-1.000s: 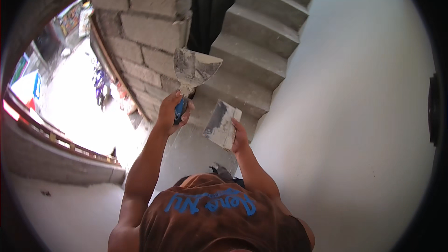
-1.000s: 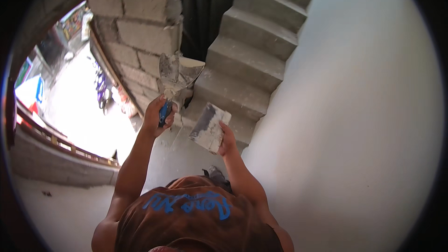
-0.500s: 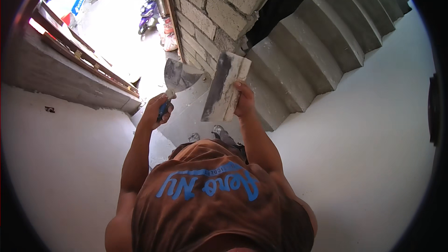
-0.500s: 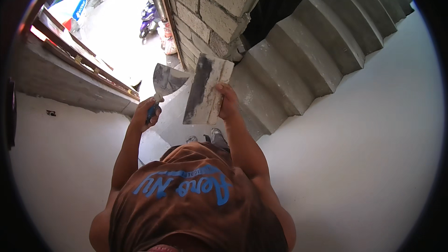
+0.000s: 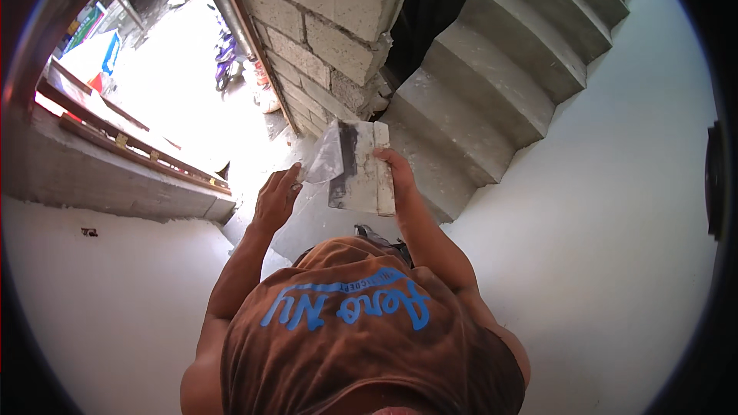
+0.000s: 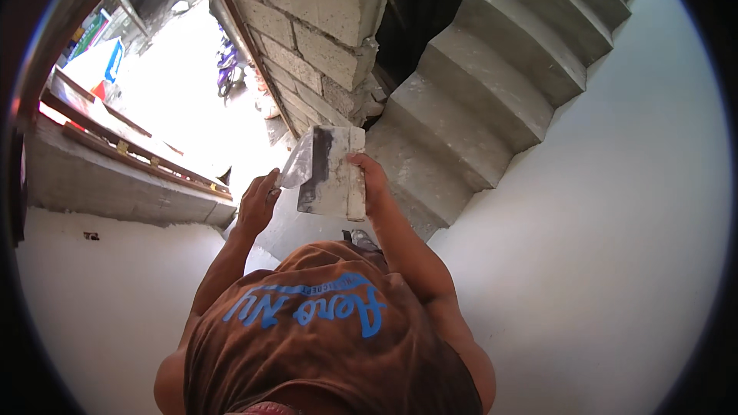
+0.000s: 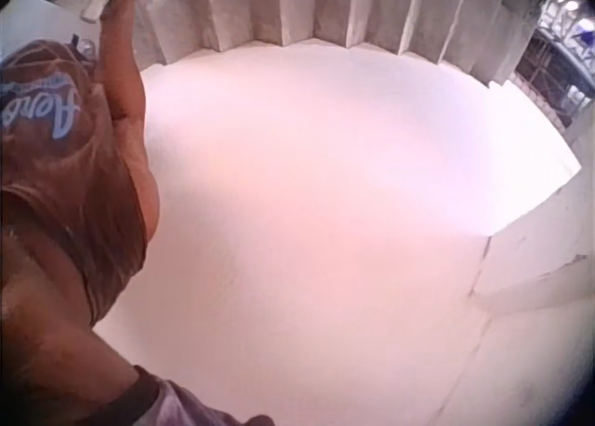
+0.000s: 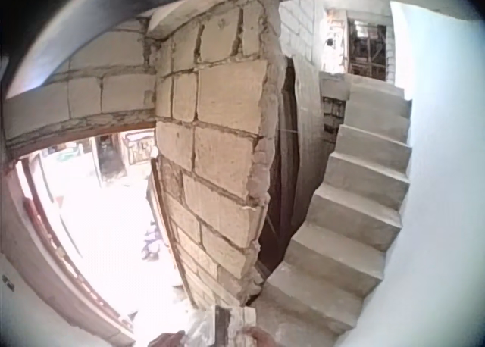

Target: The person scoops plaster onto a trowel using a putty knife and applies it onto the ceiling and doorway beam.

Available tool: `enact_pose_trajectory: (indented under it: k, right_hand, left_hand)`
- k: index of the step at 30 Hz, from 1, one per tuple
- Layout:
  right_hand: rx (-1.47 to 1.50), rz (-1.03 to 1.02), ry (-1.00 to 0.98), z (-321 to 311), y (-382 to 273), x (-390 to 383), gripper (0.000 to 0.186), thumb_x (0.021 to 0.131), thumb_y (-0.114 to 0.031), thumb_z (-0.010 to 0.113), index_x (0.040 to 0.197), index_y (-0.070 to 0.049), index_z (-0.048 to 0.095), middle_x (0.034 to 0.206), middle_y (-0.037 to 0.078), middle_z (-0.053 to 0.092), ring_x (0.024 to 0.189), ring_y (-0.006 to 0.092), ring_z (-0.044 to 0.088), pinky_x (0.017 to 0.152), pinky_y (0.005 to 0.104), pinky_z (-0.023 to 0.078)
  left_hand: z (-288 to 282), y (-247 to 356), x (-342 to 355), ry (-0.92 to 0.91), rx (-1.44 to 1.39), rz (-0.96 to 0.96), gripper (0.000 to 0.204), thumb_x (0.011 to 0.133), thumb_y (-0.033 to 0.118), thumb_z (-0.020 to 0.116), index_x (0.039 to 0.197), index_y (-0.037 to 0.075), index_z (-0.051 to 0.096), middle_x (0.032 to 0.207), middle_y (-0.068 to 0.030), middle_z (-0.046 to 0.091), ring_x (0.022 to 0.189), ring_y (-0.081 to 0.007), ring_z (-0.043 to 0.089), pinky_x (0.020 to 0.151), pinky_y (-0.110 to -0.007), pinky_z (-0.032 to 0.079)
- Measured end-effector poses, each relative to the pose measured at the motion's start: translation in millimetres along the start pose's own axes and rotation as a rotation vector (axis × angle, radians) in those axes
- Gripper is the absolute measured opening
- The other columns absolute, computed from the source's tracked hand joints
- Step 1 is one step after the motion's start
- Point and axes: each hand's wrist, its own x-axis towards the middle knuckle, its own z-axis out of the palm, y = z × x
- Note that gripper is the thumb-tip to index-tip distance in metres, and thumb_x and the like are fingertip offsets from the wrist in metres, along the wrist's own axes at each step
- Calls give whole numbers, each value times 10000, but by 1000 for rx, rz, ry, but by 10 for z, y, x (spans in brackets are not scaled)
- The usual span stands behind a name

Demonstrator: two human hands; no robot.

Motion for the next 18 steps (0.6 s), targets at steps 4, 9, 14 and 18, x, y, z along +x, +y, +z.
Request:
enact_pose_trajectory:
  k: [4, 9, 14, 18]
  right_hand:
    - [-24, -361, -208, 347, -823, -421, 394, 924, -169, 591, 1271, 15, 555, 1128, 156, 683, 1009, 285, 689, 908, 435, 560]
    - [-391, -1370, -266, 1370, -1955, -1665, 402, 923, -30, 601, 1323, -40, 562, 1323, 113, 587, 1241, 252, 555, 1042, 431, 462]
    - [-1841, -2904, 863, 2602, -2790, -3203, 497, 881, -91, 659, 1367, -44, 562, 1367, 151, 579, 1236, 315, 538, 1047, 416, 407]
    - [-1891, -3213, 1392, 3574, -3156, -3934, 540, 828, -45, 624, 1363, -96, 574, 1345, 138, 593, 1225, 313, 539, 1041, 436, 394]
  left_hand:
    - [216, -287, 58, -112, 103, -18, 443, 908, 108, 663, 1337, 84, 555, 1038, -163, 648, 944, -362, 637, 789, -457, 531]
    - [745, -429, -175, -91, -15, -98, 389, 957, 141, 582, 1330, 37, 541, 1032, -245, 628, 919, -457, 611, 752, -535, 498]
    - [1256, -350, -173, -82, -143, -157, 378, 966, 173, 544, 1306, 6, 550, 1094, -253, 637, 961, -463, 629, 809, -522, 515]
    - [1533, -158, -104, -112, -188, -62, 378, 968, 201, 546, 1294, 9, 561, 1109, -248, 642, 961, -458, 633, 809, -521, 517]
